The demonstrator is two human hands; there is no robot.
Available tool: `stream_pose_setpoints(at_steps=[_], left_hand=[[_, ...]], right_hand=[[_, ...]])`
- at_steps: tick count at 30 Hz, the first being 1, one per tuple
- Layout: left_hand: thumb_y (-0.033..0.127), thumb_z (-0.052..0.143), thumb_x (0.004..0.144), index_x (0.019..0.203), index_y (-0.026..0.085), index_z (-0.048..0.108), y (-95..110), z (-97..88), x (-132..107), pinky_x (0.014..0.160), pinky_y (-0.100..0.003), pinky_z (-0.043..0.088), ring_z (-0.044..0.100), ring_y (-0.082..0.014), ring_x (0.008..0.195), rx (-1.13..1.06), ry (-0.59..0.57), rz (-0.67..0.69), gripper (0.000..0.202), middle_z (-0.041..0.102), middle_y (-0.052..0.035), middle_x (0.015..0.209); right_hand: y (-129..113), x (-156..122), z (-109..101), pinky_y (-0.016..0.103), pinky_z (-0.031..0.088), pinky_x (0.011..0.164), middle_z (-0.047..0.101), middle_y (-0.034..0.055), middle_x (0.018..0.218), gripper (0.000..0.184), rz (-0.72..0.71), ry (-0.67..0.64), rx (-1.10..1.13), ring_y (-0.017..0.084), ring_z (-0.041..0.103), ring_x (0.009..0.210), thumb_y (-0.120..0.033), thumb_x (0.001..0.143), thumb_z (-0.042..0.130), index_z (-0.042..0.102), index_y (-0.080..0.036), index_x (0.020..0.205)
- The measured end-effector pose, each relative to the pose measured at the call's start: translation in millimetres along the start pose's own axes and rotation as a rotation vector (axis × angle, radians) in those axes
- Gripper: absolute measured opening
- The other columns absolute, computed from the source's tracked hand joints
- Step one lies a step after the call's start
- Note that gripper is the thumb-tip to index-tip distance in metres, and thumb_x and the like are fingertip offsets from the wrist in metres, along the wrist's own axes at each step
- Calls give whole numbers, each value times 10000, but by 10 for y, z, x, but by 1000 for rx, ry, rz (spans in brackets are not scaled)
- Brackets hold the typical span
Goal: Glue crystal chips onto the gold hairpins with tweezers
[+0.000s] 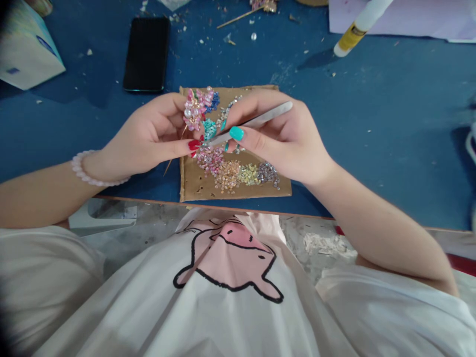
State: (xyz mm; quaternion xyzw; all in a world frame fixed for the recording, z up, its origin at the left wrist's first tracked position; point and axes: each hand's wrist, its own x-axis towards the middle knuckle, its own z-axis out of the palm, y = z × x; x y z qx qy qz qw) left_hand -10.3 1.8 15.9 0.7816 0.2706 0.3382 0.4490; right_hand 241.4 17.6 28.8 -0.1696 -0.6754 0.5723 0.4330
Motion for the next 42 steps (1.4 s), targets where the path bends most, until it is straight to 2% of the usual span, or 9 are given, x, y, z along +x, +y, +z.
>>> stream_pose_setpoints(at_steps=[16,23,31,42], left_hand=[[431,688,932,1231,118,493,-4,6,3,853,-316,595,656,-94,989,-49,-5,-23,475,553,22,988],[501,658,938,1237,111,497,9,5,0,846,-319,611,680,-107,1017,11,10,-24,517,570,19,1000],[515,667,928,1245,109,485,7,9,3,853,-323,610,674,-96,1006,2,10,-22,546,569,18,1002],[477,639,953,1267,94,468,15,11,-4,869,-333,596,656,-95,1027,-23,-3,-31,524,555,21,992]], right_hand=[[-40,-26,12,200,598,676,764,11,842,78,9,2,-51,106,742,754,-240,932,725,748,-182,978],[-37,-18,13,237,607,647,756,10,814,155,47,39,-79,134,740,732,-337,883,789,740,-200,933],[-25,-16,7,178,598,676,767,7,840,84,-9,-12,5,91,746,756,-185,920,735,757,-171,1000],[-38,-25,12,186,601,678,769,-4,849,101,50,4,-15,97,744,764,-228,903,763,751,-188,995]])
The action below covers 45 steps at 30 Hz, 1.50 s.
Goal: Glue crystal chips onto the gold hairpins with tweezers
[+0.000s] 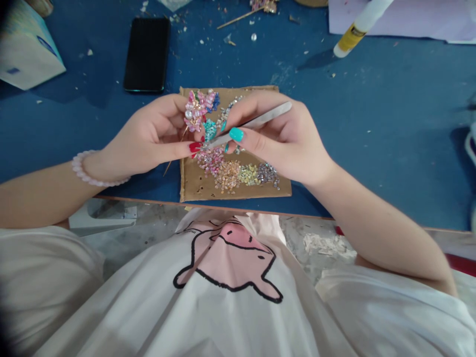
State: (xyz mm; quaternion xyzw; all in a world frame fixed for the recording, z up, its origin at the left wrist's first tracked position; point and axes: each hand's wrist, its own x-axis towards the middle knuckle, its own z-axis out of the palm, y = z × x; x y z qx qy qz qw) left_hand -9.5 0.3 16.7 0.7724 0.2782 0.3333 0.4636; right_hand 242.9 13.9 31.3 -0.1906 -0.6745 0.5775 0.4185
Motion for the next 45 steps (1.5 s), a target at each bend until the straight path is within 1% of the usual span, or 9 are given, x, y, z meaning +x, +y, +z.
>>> stream_pose_setpoints(at_steps=[6,8,14,21,25,30,35,42,45], left_hand=[[509,686,926,1260,115,492,-64,-27,3,883,-379,622,694,-156,1052,-5,-6,20,552,622,-20,1061],[520,675,932,1246,122,505,-48,-20,3,915,-407,620,702,-173,1086,3,13,2,534,638,-29,1107],[517,626,968,1244,109,503,19,17,19,948,-409,623,709,-208,1169,-16,37,-38,507,675,-68,1203],[575,663,925,1215,147,565,41,23,19,996,-420,620,731,-197,1126,-39,71,-91,526,692,-45,1170],[550,696,915,1218,176,572,46,25,16,1000,-409,622,722,-196,1140,-93,73,-106,497,693,-44,1185],[542,699,916,1236,159,561,43,26,16,1045,-454,594,709,-222,1173,-107,62,-112,518,685,-66,1201],[519,698,924,1232,182,568,32,26,14,1001,-394,623,715,-197,1168,-89,66,-92,475,689,-43,1201],[464,692,943,1240,113,543,27,27,16,987,-421,614,707,-218,1163,-104,45,-54,484,683,-88,1197],[460,703,935,1234,128,544,18,24,17,1000,-427,605,700,-217,1168,-124,48,-80,475,676,-81,1204]], right_hand=[[16,-2,-3,202,603,662,769,18,829,87,-29,2,0,113,746,750,-244,919,742,753,-186,984],[16,-3,-1,211,607,659,768,19,829,95,-23,12,-6,120,747,750,-252,914,751,753,-185,981],[20,14,-4,212,603,640,765,20,807,132,-7,34,0,120,741,722,-286,877,795,755,-184,951],[37,21,-24,183,595,634,769,-2,806,113,-17,16,-3,98,739,717,-278,871,797,761,-215,957],[40,26,-19,226,601,602,769,6,792,157,0,34,-28,128,734,701,-342,843,823,761,-230,934],[29,27,-17,267,604,590,760,12,787,174,17,44,-70,154,726,698,-398,831,829,753,-259,902],[24,25,-22,287,602,590,752,15,780,189,24,39,-96,166,719,700,-430,831,823,747,-269,895],[27,16,-18,223,575,614,749,4,797,144,-39,33,-89,114,717,706,-336,876,793,754,-214,943],[19,15,-17,228,579,618,751,4,789,160,-35,39,-111,119,718,705,-355,871,796,757,-214,938]])
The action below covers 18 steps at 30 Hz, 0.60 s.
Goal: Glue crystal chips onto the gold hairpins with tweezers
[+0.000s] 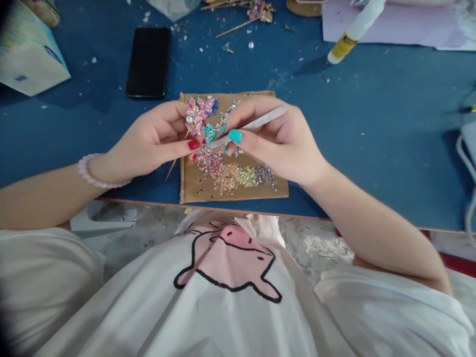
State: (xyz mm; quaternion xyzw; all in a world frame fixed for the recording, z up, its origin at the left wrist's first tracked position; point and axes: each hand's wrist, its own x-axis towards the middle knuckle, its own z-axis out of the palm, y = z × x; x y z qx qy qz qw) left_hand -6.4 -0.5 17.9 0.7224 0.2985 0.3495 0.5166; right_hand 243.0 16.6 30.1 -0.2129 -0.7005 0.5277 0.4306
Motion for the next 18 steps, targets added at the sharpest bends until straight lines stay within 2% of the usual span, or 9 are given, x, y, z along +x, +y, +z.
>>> stream_pose_setpoints(at_steps=[4,8,10,14,18], left_hand=[[445,714,928,1227,143,536,-33,-16,-4,1040,-506,572,692,-221,1149,0,-20,6,461,662,-68,1176],[444,738,911,1204,141,533,-50,-25,-11,1026,-534,571,691,-202,1074,6,-19,6,469,651,-53,1092],[458,742,906,1198,122,530,-52,-26,-13,984,-503,595,686,-185,1043,15,-14,13,493,648,-59,1079],[483,731,907,1210,123,527,-65,-29,-11,876,-362,633,691,-157,1025,68,-16,56,513,654,-55,1076],[488,730,907,1201,132,520,-75,-29,-9,801,-284,628,695,-139,1003,83,-20,76,507,660,-46,1063]], right_hand=[[-10,4,2,254,585,590,752,0,770,205,24,16,-38,140,713,692,-434,831,825,757,-257,907],[-9,1,3,241,589,615,754,-12,781,172,13,6,-7,128,718,701,-386,859,803,754,-239,933],[-8,-3,3,225,582,626,756,-9,791,133,1,-10,16,116,717,710,-333,884,780,753,-224,956],[-24,-10,7,199,575,650,757,7,832,79,-11,-35,28,102,724,750,-249,917,739,750,-205,981],[-49,-12,22,225,602,674,754,13,845,84,11,-41,33,117,724,754,-269,898,765,746,-213,958]])
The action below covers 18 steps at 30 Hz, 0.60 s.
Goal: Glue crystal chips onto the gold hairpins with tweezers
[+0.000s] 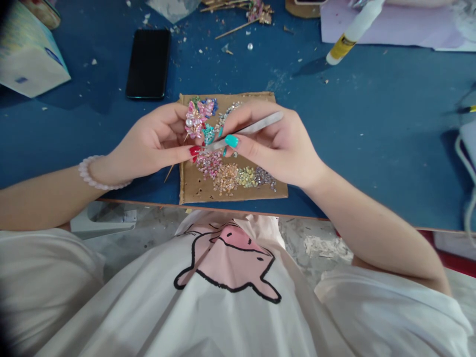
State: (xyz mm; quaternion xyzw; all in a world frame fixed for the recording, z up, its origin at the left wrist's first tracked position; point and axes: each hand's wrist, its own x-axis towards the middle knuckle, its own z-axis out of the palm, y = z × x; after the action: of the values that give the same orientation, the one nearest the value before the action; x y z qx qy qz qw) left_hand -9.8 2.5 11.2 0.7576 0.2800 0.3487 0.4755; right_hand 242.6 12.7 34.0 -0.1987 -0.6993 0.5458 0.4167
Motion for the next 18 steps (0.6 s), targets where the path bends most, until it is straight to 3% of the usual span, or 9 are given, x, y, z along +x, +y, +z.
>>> stream_pose_setpoints(at_steps=[5,11,18], left_hand=[[474,742,896,1196,142,529,23,11,1,810,-281,624,694,-135,991,-37,14,-18,495,658,-38,1050],[487,769,858,1169,175,547,85,35,0,896,-363,631,705,-187,1003,-47,49,-126,493,676,-59,1047],[465,782,854,1150,163,543,105,45,1,887,-386,620,696,-210,999,-53,51,-135,485,680,-91,1047]], right_hand=[[-13,-6,13,226,600,720,749,9,846,57,-9,-20,8,100,714,742,-216,921,722,738,-197,973],[-33,-26,8,231,593,736,744,6,873,70,24,6,-63,110,706,766,-264,909,739,734,-214,958],[-21,-27,11,212,588,764,729,-1,868,77,23,0,-54,97,709,790,-261,906,745,737,-205,959]])
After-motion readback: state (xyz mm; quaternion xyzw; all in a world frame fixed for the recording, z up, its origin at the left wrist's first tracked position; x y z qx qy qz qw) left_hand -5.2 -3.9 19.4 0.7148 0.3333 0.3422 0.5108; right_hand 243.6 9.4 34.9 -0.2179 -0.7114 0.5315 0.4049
